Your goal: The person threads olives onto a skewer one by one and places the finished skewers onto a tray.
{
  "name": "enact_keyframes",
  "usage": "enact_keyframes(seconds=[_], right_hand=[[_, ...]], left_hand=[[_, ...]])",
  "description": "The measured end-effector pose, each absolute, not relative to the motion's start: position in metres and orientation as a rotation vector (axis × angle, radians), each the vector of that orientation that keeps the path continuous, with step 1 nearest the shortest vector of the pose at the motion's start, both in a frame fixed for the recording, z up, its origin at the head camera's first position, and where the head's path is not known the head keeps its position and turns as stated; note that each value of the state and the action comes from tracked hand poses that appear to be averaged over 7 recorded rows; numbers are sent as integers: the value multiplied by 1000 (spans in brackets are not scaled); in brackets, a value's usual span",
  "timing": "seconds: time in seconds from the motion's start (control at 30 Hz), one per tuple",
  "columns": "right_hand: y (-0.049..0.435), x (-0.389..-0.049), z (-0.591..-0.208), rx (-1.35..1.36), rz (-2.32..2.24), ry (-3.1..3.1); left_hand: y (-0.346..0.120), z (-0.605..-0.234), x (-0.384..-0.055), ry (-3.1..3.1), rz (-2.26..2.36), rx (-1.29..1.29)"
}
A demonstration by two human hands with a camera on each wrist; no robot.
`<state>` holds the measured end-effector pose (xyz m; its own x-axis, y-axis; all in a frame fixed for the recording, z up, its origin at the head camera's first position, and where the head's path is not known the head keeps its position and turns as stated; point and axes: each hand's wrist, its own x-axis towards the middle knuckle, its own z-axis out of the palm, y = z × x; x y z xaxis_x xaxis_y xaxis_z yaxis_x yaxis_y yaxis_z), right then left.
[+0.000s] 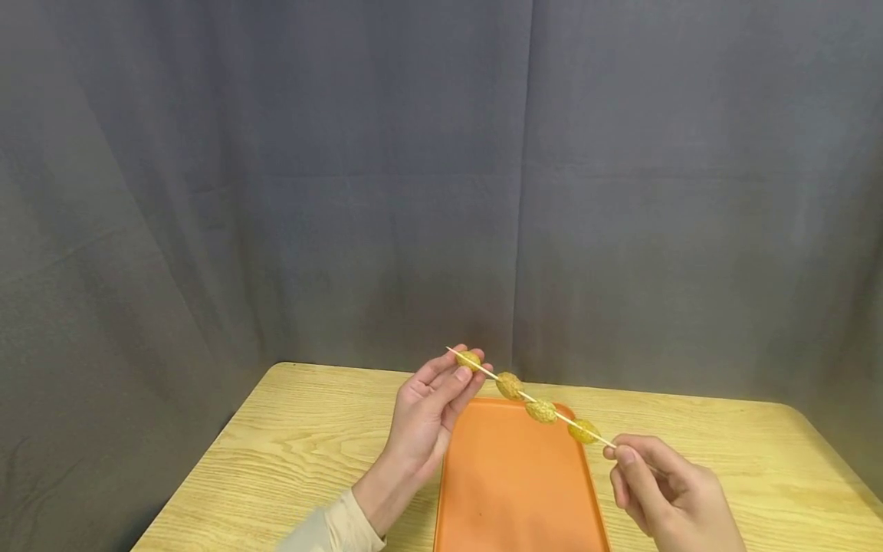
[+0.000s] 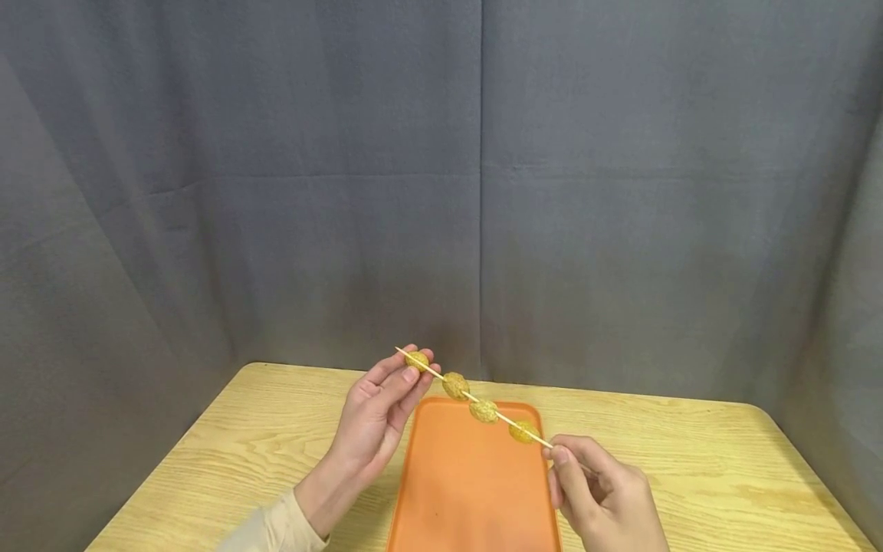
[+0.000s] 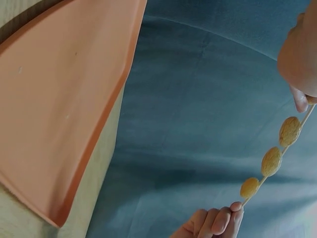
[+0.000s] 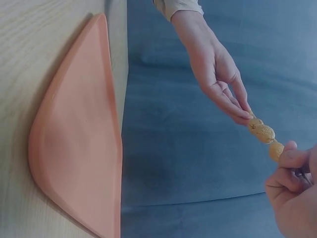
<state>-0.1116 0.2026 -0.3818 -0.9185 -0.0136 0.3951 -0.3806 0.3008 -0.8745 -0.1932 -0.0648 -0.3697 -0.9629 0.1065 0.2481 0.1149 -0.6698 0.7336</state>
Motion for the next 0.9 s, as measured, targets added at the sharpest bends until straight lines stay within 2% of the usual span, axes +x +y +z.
enact_keyframes(seconds=[0.27, 0.4, 0.5, 0.67, 0.9], right_hand=[[202, -111, -382, 343, 1650, -2251], [200, -110, -378, 418, 1603, -2211], [199, -111, -375, 482, 1586, -2165], [207, -110, -374, 437, 1628, -2082], [213, -113, -373, 621, 1648, -2025]], left_hand=[[-59, -372, -190, -1318, -2839, -408], [-59, -370, -191, -1280, -2858, -383], [-63, -368, -196, -1200, -2879, -302], [-79, -363, -204, -1112, -2875, -180], [-84, -357, -204, -1181, -2902, -303]])
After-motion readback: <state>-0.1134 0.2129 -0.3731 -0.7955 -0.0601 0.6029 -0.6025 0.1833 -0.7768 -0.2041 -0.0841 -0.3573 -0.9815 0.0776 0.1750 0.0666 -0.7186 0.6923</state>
